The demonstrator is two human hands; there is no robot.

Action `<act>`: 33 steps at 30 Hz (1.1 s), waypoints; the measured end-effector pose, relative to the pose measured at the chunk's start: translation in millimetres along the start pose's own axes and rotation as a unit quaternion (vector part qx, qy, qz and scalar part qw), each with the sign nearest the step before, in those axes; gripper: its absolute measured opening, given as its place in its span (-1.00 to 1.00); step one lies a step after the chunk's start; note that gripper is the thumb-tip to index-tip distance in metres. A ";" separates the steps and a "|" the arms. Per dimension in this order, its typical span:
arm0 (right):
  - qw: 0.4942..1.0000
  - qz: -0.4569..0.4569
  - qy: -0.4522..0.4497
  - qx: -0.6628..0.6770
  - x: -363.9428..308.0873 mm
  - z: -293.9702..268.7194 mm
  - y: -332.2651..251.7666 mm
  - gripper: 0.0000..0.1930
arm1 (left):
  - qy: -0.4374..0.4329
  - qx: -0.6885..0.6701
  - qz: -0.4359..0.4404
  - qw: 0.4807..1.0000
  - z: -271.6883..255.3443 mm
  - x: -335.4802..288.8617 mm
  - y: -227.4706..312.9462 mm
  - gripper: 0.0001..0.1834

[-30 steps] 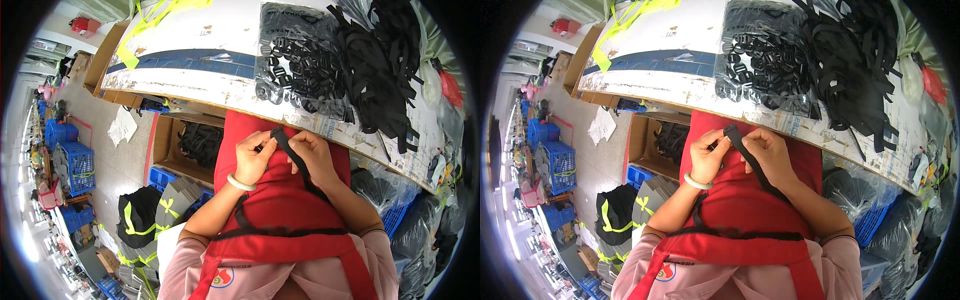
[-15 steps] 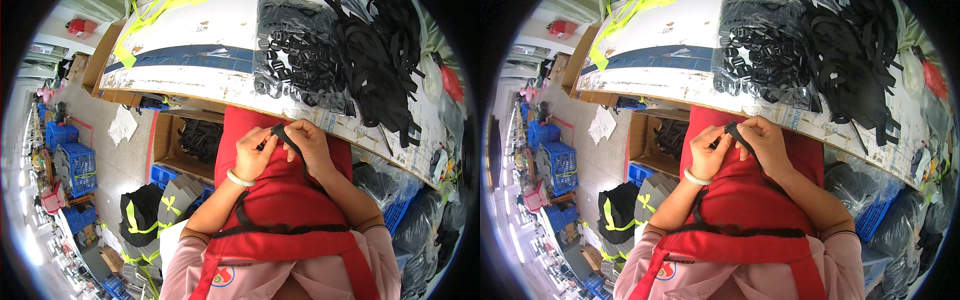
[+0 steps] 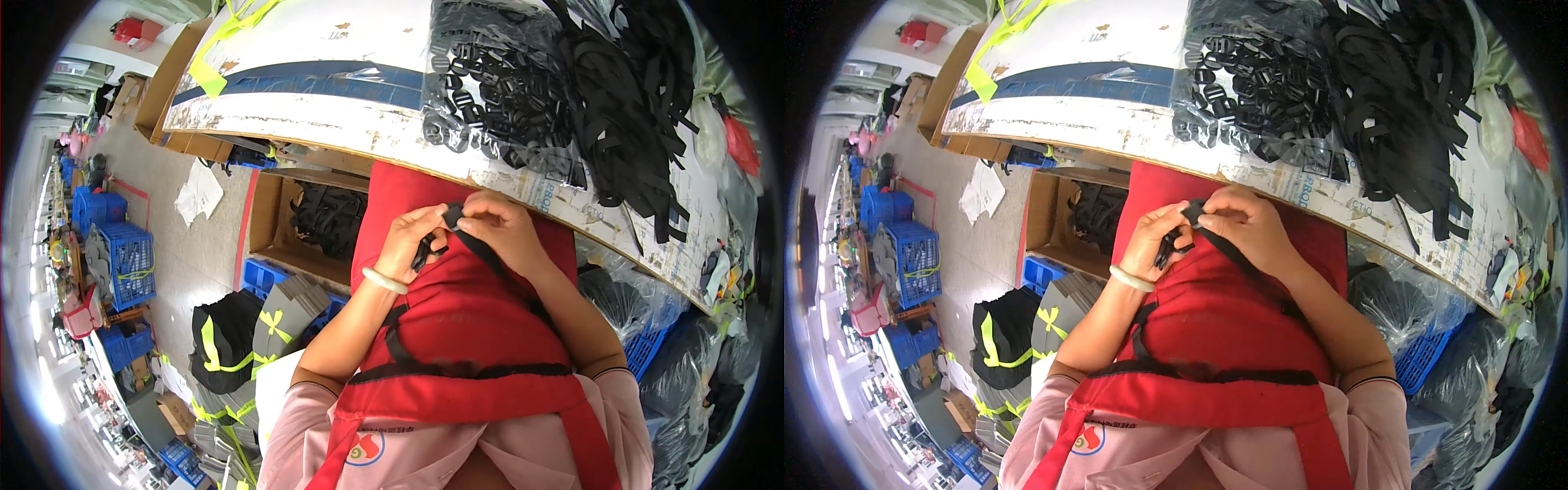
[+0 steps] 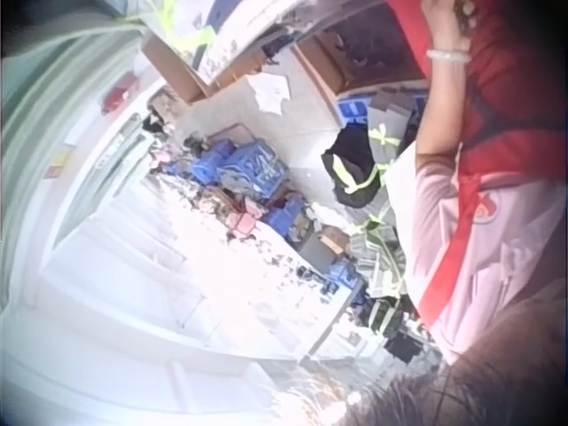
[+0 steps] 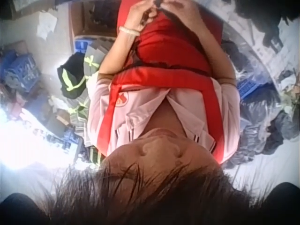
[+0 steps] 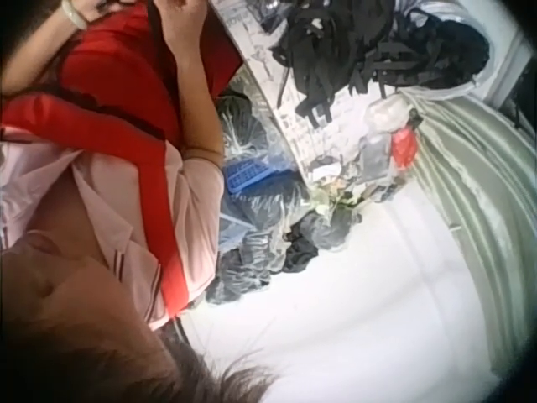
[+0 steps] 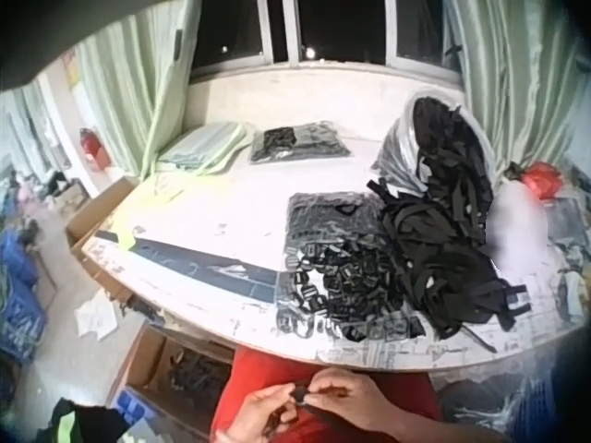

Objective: The recorder is threading plastic buckles onto black nylon straps at a factory workstation.

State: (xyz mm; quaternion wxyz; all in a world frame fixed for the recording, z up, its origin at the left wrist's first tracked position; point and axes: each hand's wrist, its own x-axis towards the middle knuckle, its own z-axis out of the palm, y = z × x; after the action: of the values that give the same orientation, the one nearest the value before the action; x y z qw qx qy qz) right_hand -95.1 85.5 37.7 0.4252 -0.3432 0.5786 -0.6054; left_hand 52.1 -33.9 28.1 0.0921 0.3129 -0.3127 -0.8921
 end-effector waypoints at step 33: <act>0.987 0.152 -0.021 0.052 26.3 12.9 17.7 -0.85 | 0.125 0.324 0.169 0.922 -63.0 -93.2 74.6 -0.85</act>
State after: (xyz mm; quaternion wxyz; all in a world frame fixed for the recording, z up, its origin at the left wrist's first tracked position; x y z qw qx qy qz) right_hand -91.8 56.8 19.4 0.5416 -0.2412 0.5830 -0.5555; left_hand 161.9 -90.6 82.3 0.1738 0.3771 -0.6187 -0.6669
